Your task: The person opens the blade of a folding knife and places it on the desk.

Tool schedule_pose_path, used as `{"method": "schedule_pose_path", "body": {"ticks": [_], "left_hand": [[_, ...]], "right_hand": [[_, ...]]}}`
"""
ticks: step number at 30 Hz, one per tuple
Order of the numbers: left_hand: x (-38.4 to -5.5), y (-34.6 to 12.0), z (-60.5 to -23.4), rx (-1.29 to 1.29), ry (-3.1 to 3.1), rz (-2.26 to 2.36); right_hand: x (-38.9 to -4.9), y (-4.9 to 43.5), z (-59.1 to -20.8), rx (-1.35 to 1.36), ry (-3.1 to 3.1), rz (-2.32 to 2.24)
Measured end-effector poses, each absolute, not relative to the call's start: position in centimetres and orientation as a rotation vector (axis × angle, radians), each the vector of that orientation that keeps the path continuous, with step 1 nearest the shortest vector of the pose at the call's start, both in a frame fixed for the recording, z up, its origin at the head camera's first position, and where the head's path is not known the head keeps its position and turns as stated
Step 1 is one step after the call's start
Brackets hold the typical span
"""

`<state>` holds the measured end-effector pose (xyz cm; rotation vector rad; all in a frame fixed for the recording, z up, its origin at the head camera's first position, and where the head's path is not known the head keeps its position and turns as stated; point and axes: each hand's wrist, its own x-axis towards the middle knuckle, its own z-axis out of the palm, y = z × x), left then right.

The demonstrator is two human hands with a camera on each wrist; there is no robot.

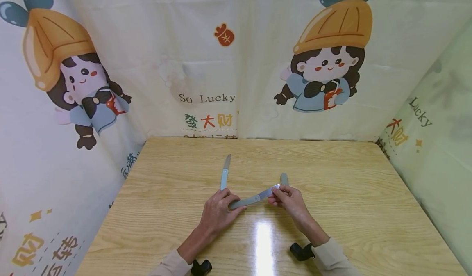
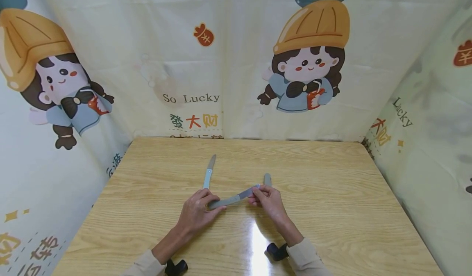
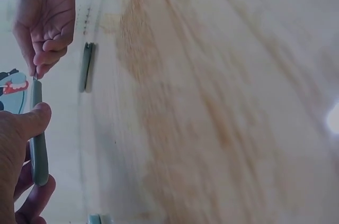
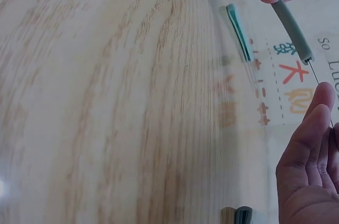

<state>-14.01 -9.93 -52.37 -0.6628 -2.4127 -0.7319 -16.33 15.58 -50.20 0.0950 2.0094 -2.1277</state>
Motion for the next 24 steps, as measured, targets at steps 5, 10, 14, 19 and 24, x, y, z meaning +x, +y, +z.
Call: {"method": "schedule_pose_path", "body": {"ticks": [5, 10, 14, 19, 24], "left_hand": [[-13.9, -9.8, -52.5, -0.640, -2.417, -0.719], [-14.0, -9.7, -52.5, -0.638, -2.406, -0.654], [-14.0, -9.6, -52.3, -0.640, -2.416, -0.473], [-14.1, -9.3, -52.1, -0.671, -2.420, -0.251], [-14.2, -8.7, -51.8, -0.690, -2.432, -0.231]], "right_hand": [[-16.4, 15.5, -50.3, 0.119, 1.987, -2.139], [-16.5, 15.4, -50.4, 0.115, 1.984, -2.126], [-16.4, 15.4, -50.4, 0.105, 1.981, -2.126], [-16.3, 15.3, -50.6, 0.111, 1.981, -2.136], [-16.4, 15.3, -50.4, 0.085, 1.978, -2.151]]}}
